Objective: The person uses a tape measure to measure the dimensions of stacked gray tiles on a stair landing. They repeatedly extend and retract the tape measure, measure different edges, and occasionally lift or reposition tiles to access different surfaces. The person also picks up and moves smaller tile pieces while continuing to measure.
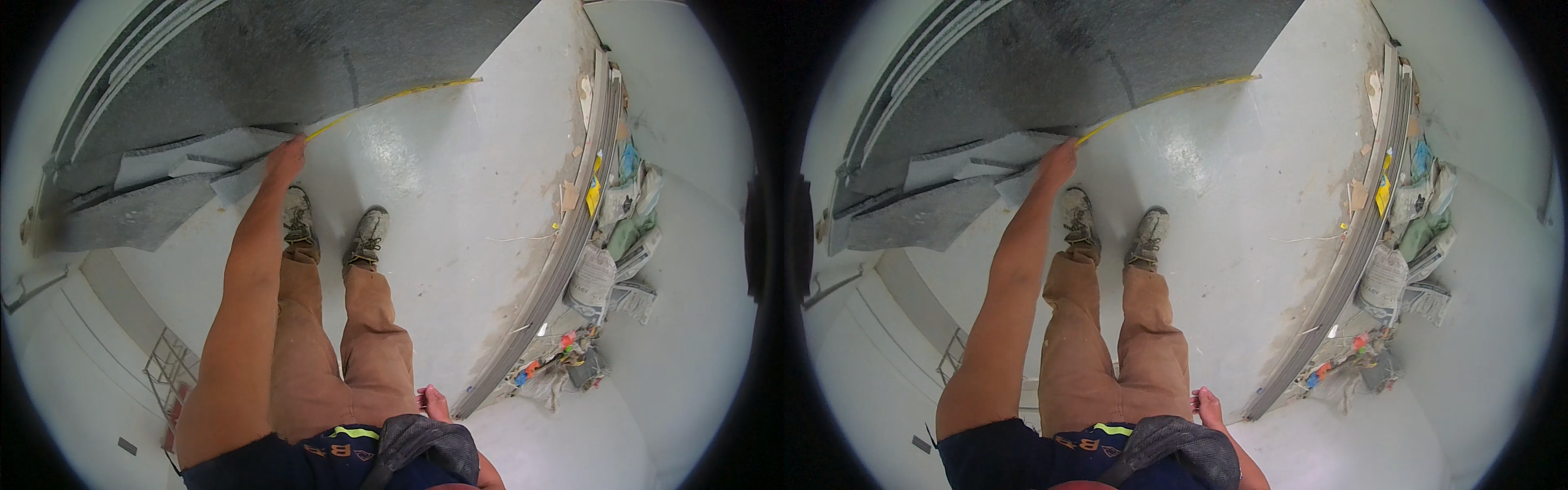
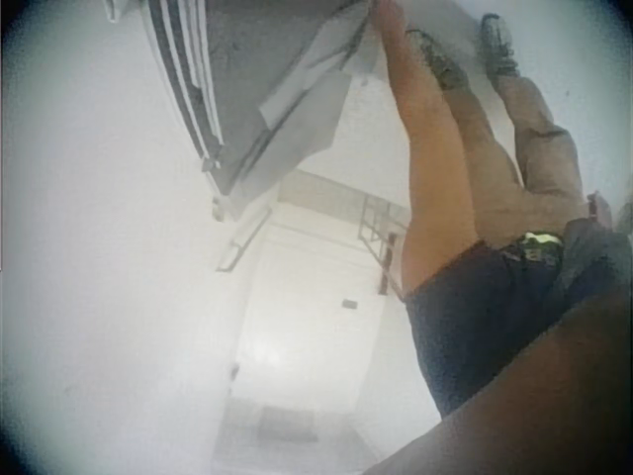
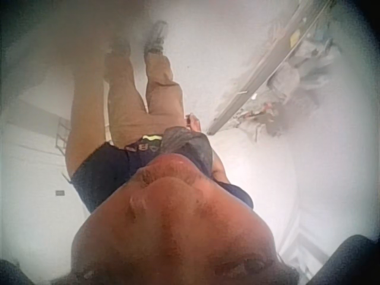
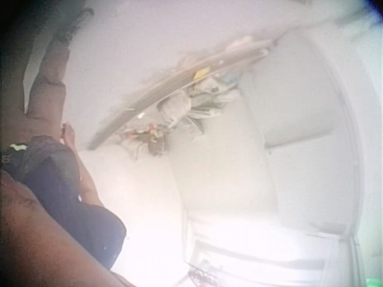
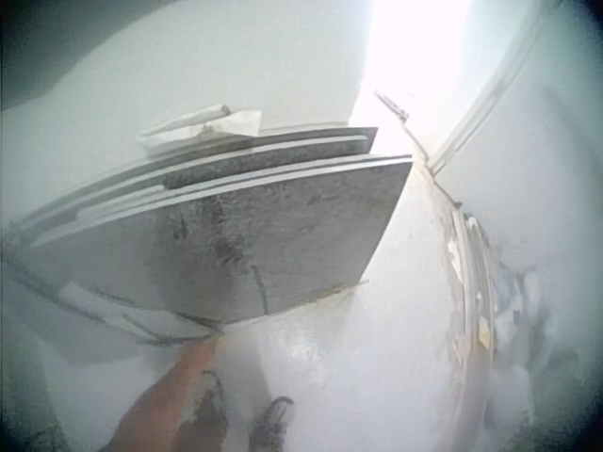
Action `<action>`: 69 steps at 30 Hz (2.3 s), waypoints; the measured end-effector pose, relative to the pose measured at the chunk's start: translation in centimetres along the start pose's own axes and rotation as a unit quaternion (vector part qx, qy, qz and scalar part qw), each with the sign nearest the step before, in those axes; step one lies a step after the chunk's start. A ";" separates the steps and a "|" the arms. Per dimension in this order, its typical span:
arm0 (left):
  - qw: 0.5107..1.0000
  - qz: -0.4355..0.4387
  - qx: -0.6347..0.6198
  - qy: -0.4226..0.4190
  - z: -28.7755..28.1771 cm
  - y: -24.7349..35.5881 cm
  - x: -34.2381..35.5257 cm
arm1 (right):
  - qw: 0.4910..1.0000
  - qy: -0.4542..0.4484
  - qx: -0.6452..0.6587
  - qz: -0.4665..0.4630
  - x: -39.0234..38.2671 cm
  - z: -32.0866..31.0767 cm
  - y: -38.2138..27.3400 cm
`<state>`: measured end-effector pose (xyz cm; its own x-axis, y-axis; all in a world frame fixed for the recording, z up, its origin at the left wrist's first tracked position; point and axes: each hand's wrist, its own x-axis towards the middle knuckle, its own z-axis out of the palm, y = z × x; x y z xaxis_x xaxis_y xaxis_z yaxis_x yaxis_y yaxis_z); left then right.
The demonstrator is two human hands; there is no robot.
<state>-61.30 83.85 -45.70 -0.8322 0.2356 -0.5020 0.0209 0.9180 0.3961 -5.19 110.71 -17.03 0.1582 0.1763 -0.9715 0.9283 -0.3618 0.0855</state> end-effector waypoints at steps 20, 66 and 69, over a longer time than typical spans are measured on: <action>0.998 -0.036 0.022 -0.045 2.1 -0.1 2.2 | 1.000 0.011 0.004 0.024 -0.9 0.4 0.0; 0.978 -0.154 0.042 -0.135 -1.3 -13.0 4.3 | 0.998 0.047 0.017 0.037 -4.0 3.8 -2.3; 0.974 -0.190 0.019 -0.123 -1.1 -13.4 4.8 | 0.999 0.038 0.010 0.033 -4.2 3.9 -2.6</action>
<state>-66.20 72.30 -52.54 -0.6250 -0.0588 -0.7784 -0.2393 0.9636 0.1193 -9.62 107.38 -14.00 0.2453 0.2207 -0.9440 0.9085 -0.3922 0.1443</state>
